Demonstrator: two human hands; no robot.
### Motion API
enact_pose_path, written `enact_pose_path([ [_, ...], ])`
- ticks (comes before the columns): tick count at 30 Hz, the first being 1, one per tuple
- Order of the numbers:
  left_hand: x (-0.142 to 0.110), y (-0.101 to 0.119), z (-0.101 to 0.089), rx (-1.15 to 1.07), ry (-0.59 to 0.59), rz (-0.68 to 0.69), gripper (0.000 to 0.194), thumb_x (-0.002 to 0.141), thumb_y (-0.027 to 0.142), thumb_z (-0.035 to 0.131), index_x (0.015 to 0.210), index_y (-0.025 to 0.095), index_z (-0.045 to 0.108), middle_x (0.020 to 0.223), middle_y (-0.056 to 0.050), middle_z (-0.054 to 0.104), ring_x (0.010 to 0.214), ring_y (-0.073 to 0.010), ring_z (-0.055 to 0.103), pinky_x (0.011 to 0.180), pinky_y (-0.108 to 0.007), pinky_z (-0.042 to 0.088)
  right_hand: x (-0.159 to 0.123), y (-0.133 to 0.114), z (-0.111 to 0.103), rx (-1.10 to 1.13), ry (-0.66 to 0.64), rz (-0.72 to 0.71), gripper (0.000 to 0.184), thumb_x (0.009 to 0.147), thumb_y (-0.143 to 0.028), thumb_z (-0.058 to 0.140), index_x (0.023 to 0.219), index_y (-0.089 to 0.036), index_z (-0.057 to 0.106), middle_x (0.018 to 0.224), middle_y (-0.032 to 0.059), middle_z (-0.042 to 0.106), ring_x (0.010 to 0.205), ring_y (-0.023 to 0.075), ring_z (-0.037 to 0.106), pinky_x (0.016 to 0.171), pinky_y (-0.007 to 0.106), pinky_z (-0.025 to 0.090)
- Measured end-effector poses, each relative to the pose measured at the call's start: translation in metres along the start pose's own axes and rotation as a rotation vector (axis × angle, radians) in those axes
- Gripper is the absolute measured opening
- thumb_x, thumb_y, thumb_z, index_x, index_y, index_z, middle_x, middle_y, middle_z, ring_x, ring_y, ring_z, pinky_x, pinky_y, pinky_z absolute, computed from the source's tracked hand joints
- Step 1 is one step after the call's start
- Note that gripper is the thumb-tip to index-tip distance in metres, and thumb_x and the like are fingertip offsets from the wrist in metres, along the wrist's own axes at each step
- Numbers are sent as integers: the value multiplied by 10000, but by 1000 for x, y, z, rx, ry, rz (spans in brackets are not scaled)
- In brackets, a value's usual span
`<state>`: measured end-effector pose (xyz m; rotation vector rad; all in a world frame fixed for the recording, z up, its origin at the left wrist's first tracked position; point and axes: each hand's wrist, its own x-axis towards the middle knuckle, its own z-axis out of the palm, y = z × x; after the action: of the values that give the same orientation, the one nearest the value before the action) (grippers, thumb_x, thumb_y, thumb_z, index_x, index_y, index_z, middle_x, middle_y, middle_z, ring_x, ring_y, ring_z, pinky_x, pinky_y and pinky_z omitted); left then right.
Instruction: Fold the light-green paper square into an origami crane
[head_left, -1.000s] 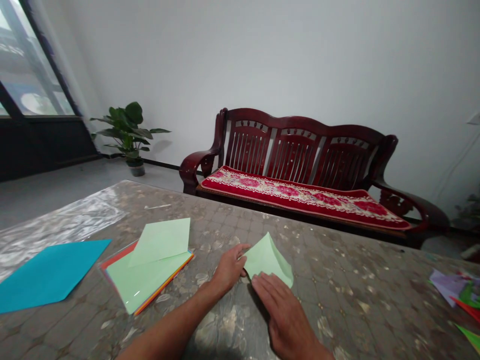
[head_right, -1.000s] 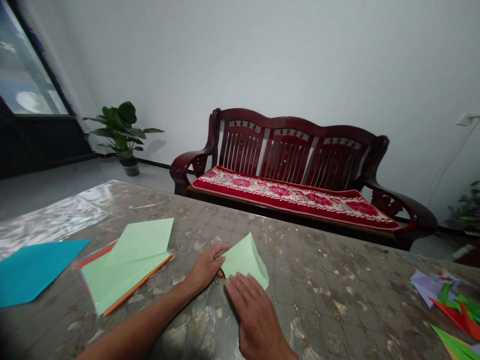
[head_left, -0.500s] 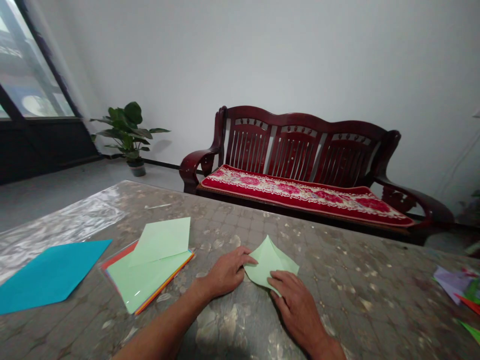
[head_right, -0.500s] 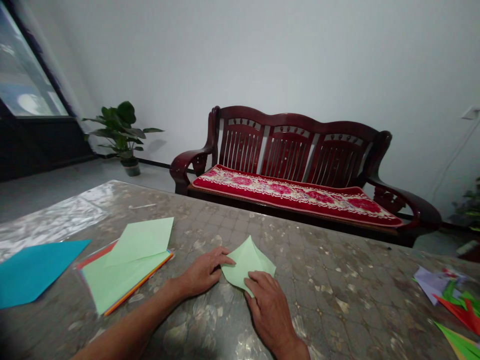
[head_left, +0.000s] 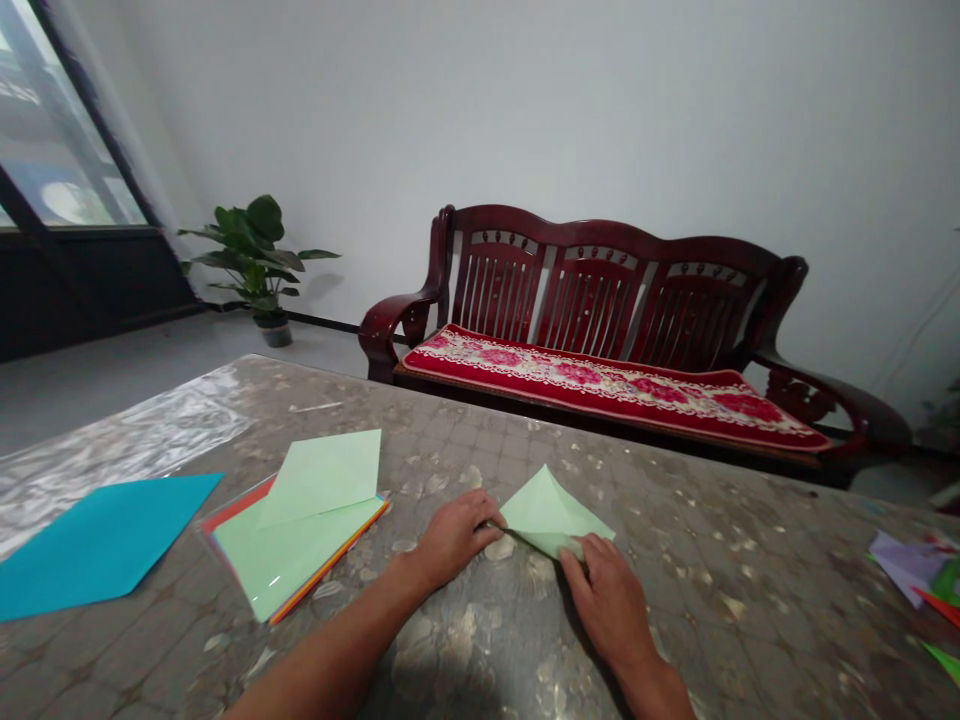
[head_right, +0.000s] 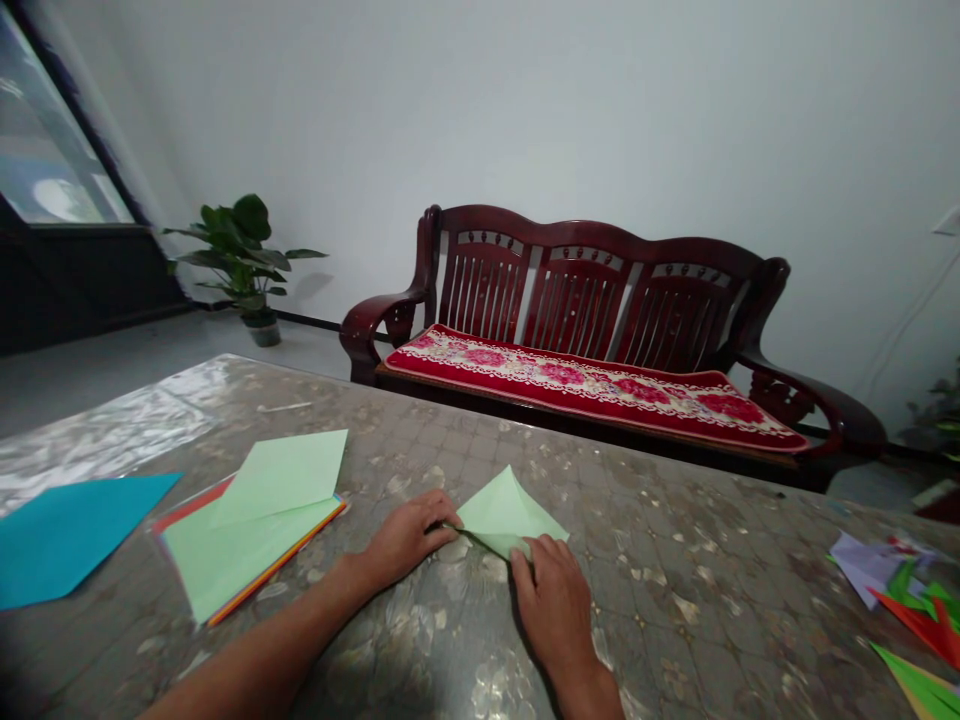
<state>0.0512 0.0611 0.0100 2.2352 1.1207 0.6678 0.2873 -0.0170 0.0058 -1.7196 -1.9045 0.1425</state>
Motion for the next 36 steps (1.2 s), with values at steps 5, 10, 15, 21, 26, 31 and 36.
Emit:
enact_pose_path([
  [5,0,2,2,45,22,0,166,909,236,552,798,206,672,878,-4,649,896,-165,595,787,-233,433,2,2,5,44,20,171,257,899,-351,513,1038,-227,691,981,60,708,914,231,633,812,315,441],
  [10,-1,3,2,62,29,6,147,897,197,553,792,201,657,886,-9,641,909,-168,587,809,-238,429,1,1,-2,170,-50,61,267,909,-343,473,845,-229,706,872,47,699,880,216,620,797,298,431],
  [15,-2,5,0,81,28,-14,160,898,200,544,797,210,667,930,-18,650,947,-178,586,840,-254,437,-1,-1,-6,118,-39,89,282,917,-363,457,819,-229,685,828,41,684,832,210,610,761,287,410],
  [21,-4,7,-5,71,15,-74,159,872,198,564,773,217,686,984,-21,667,981,-177,593,864,-256,443,2,-7,-4,-91,-14,185,420,960,-449,399,667,-232,606,710,28,652,746,198,592,668,267,360],
  [26,-6,7,-7,88,25,-91,121,859,188,594,799,213,696,1021,-29,655,1028,-185,591,885,-258,438,3,-11,-2,-256,2,205,328,928,-394,469,697,-238,642,725,29,666,760,196,596,640,273,325],
  [31,-7,7,-6,118,27,-88,107,871,223,606,820,220,700,1038,-18,658,1028,-187,592,902,-280,435,2,-12,0,-336,-18,221,271,927,-376,487,766,-243,660,771,30,683,781,195,604,627,273,306],
  [36,-7,6,-2,115,65,-101,138,885,245,594,818,216,711,1058,-30,669,1038,-203,599,923,-304,441,2,-11,1,-368,-30,216,246,935,-379,493,801,-242,647,799,36,683,782,205,606,619,280,299],
])
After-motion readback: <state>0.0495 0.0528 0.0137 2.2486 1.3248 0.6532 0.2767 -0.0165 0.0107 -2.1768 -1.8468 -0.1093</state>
